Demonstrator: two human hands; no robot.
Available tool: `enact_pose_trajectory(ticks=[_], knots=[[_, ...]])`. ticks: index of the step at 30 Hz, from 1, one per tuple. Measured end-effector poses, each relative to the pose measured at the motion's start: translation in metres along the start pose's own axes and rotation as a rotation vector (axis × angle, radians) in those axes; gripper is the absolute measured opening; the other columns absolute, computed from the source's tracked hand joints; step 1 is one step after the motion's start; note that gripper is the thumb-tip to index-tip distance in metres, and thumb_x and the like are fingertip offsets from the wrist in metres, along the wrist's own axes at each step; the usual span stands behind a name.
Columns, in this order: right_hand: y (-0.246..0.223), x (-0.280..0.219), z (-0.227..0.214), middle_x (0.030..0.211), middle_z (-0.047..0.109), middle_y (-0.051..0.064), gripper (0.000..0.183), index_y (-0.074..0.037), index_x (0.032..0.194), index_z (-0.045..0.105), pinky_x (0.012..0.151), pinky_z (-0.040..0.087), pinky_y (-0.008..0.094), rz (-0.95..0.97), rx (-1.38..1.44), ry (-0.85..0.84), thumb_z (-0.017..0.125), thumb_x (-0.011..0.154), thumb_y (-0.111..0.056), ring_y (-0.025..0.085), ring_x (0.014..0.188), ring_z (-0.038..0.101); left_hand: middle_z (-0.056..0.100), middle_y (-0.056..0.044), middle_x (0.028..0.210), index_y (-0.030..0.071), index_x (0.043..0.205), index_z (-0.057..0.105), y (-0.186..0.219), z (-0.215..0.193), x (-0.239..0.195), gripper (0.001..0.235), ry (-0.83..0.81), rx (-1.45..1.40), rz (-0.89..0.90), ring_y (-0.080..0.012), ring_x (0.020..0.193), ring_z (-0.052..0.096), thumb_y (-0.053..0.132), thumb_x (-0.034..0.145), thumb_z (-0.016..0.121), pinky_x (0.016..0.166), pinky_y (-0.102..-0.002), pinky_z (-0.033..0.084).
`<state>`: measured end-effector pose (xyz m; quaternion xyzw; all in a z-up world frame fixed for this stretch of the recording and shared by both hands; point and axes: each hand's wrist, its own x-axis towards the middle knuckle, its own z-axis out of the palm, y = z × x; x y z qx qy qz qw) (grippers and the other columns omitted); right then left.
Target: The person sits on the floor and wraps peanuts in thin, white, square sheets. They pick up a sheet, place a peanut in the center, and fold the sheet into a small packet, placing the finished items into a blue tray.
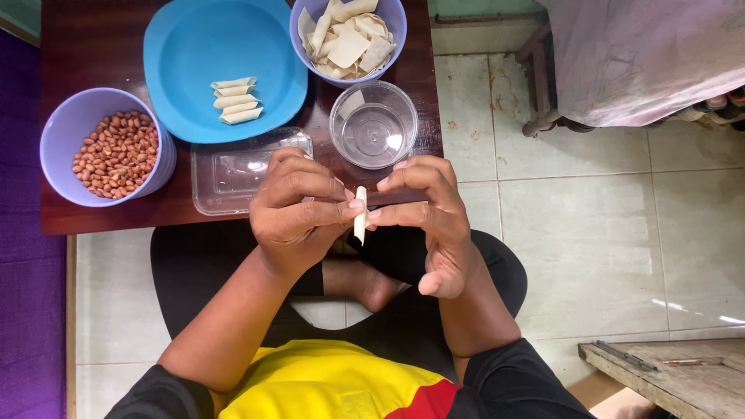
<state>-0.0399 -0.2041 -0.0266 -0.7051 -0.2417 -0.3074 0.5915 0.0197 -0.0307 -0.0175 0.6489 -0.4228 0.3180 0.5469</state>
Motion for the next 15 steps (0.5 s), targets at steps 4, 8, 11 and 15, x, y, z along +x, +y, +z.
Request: enact_pose_trajectory(ticks=[4,8,11,15], knots=[[0.008,-0.003,-0.004,0.115,0.063,0.017,0.091,-0.008,0.11,0.079,0.112,0.039,0.049,-0.032,0.01,-0.045,0.035,0.092,-0.086,0.036,0.117,0.05,0.071,-0.005,0.08,0.013,0.08,0.08,-0.001,-0.002,-0.003,0.012,0.0,0.005,-0.004,-0.0246,0.071,0.066,0.015,0.092,0.082,0.081,-0.047,0.048],[-0.011,0.01,0.003,0.112,0.064,0.016,0.073,-0.007,0.106,0.08,0.112,0.04,0.049,-0.031,-0.045,-0.021,0.035,0.102,-0.063,0.034,0.116,0.051,0.069,-0.006,0.078,0.011,0.078,0.08,-0.001,-0.001,-0.002,0.013,0.032,0.004,-0.02,-0.0254,0.069,0.066,0.01,0.091,0.082,0.08,-0.046,0.048],[-0.006,0.005,0.003,0.113,0.064,0.015,0.07,-0.008,0.108,0.08,0.113,0.04,0.048,-0.02,-0.051,-0.012,0.036,0.102,-0.063,0.033,0.118,0.051,0.068,-0.006,0.077,0.011,0.078,0.079,0.0,0.0,-0.002,0.013,0.044,0.002,-0.032,-0.0259,0.069,0.065,0.008,0.09,0.082,0.079,-0.046,0.048],[-0.026,0.016,0.007,0.109,0.067,0.013,0.058,-0.009,0.097,0.084,0.112,0.041,0.047,0.019,-0.104,0.027,0.037,0.109,-0.041,0.033,0.118,0.052,0.068,-0.007,0.077,0.01,0.077,0.079,0.001,-0.001,-0.001,0.014,0.036,0.011,-0.035,-0.0261,0.068,0.066,0.006,0.09,0.082,0.079,-0.047,0.048]])
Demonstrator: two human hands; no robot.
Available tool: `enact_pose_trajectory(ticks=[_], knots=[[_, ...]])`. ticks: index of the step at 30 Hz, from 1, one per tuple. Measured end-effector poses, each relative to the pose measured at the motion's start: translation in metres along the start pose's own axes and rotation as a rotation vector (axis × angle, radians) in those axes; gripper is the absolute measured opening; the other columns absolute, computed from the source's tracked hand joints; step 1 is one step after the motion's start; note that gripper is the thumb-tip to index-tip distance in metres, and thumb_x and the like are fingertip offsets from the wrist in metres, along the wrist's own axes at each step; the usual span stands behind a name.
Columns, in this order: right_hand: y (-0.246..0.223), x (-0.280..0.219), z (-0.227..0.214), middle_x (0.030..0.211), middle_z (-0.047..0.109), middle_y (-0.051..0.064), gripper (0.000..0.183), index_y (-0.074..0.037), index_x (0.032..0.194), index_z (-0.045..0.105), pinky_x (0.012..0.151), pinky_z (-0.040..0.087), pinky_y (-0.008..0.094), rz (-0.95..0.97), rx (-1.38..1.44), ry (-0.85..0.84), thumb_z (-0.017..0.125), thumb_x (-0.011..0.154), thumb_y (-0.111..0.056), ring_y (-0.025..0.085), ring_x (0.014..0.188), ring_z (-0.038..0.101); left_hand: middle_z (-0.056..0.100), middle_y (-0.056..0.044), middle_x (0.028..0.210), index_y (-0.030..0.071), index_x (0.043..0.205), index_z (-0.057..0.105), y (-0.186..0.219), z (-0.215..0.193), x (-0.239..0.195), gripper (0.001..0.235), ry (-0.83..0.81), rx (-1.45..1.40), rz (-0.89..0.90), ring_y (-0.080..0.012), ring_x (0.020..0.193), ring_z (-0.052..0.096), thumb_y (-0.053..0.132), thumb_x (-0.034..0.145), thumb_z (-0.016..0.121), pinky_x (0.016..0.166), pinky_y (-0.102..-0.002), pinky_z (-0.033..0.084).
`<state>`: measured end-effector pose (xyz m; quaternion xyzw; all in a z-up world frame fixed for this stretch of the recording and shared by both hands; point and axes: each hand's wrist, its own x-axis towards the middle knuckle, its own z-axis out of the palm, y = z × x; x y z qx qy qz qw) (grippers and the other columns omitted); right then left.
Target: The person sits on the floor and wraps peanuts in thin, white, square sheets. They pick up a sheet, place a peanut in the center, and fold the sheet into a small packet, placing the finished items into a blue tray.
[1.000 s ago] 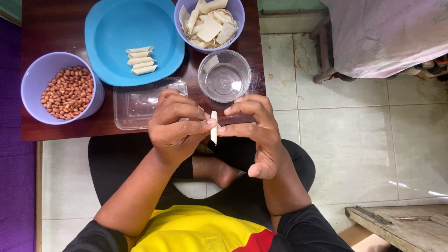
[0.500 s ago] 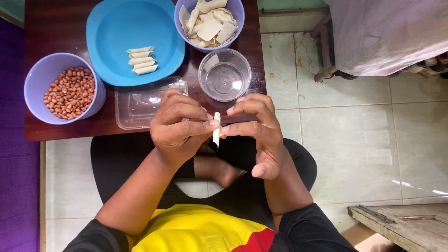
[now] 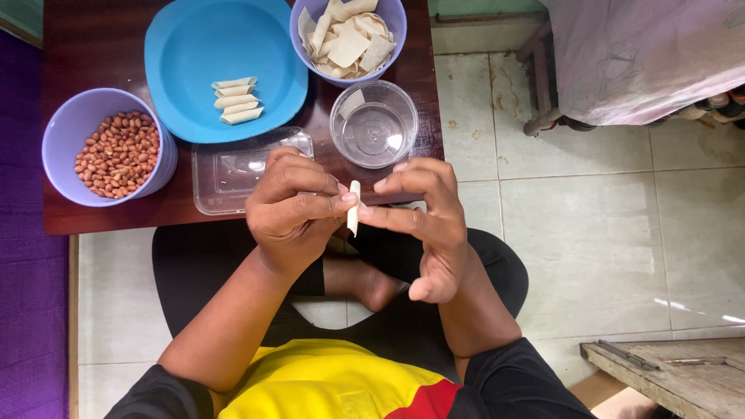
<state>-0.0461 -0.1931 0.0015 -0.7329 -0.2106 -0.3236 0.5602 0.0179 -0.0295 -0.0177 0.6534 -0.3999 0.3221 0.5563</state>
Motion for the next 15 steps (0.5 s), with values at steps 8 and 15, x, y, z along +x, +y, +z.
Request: enact_pose_trajectory(ticks=[8,15], knots=[[0.015,-0.015,-0.009,0.115,0.062,0.012,0.066,-0.011,0.108,0.079,0.115,0.042,0.051,0.027,-0.014,-0.083,0.041,0.099,-0.064,0.031,0.12,0.05,0.069,-0.007,0.076,0.01,0.078,0.08,0.0,0.001,-0.001,0.013,0.011,-0.01,-0.003,-0.0267,0.068,0.065,0.005,0.088,0.084,0.078,-0.046,0.048],[0.021,-0.018,-0.014,0.121,0.059,0.01,0.083,-0.012,0.115,0.075,0.118,0.041,0.053,-0.015,-0.066,-0.197,0.025,0.097,-0.076,0.029,0.121,0.046,0.07,-0.007,0.077,0.011,0.077,0.08,0.001,0.002,-0.002,0.013,0.024,-0.018,-0.022,-0.026,0.069,0.066,0.007,0.088,0.085,0.078,-0.044,0.047]])
